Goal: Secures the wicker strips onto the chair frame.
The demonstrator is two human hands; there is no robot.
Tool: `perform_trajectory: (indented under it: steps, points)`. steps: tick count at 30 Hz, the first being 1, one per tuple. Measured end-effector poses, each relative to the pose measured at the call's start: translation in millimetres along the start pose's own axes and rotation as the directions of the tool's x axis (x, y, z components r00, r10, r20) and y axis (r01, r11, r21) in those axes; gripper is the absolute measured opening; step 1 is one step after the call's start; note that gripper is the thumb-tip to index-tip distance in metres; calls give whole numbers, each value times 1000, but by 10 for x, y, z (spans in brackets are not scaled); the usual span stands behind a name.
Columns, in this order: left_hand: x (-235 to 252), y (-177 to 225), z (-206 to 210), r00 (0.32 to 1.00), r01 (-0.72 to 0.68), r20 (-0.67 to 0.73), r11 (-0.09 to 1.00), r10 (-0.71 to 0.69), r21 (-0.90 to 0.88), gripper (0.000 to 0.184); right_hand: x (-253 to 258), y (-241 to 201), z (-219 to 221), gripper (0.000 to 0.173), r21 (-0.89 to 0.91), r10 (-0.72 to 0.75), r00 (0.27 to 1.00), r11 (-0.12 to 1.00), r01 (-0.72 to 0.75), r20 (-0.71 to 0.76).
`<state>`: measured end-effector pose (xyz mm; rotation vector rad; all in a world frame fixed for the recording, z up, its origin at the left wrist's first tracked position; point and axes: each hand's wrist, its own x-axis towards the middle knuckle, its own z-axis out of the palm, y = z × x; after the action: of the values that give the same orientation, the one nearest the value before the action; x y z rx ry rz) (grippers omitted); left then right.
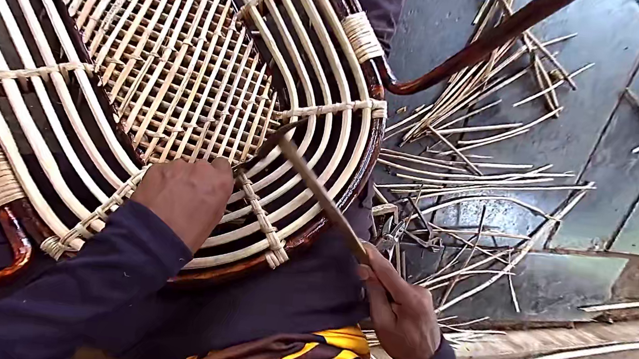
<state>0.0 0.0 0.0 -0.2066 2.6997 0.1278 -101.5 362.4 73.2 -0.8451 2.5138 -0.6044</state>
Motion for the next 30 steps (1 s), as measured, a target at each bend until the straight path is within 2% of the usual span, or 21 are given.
perform_trajectory:
  steps: [2,3,5,6,8,11,12,15,20,23,30]
  points:
    - [34,-7,-450,981,-32,186,987,61,-155,17,2,61,34,42,3,16,1000,1000,-16,9]
    - [72,-51,-697,947,0,311,971,76,-239,24,54,98,63,42,38,2,1000,999,-2,-10]
    - [11,-239,-922,885,17,430,911,177,-411,41,-42,85,83,41,130,12,1000,991,-10,-20]
    - [-63,-316,-963,876,26,432,873,216,-487,42,-87,82,97,42,176,25,1000,984,-21,-19]
    - [-127,-398,-927,937,57,292,739,193,-671,40,-17,149,189,41,231,31,999,973,-21,-41]
    - [-269,-329,-724,983,124,164,373,77,-919,39,30,142,258,40,284,68,997,957,-54,-40]
    - [-303,-305,-687,992,108,123,311,26,-944,41,62,139,274,40,303,81,996,951,-65,-41]
    - [-368,-223,-634,997,70,54,325,-58,-943,37,97,124,294,40,354,114,992,931,-90,-47]
    - [-314,161,-522,985,167,137,415,-102,-894,41,198,54,233,42,378,133,991,918,-117,-16]
    - [-258,284,-490,982,186,140,491,-128,-851,46,213,7,163,42,374,140,990,918,-134,12]
    - [-178,206,-558,977,212,188,472,-99,-856,44,182,-69,37,41,330,121,991,935,-131,50]
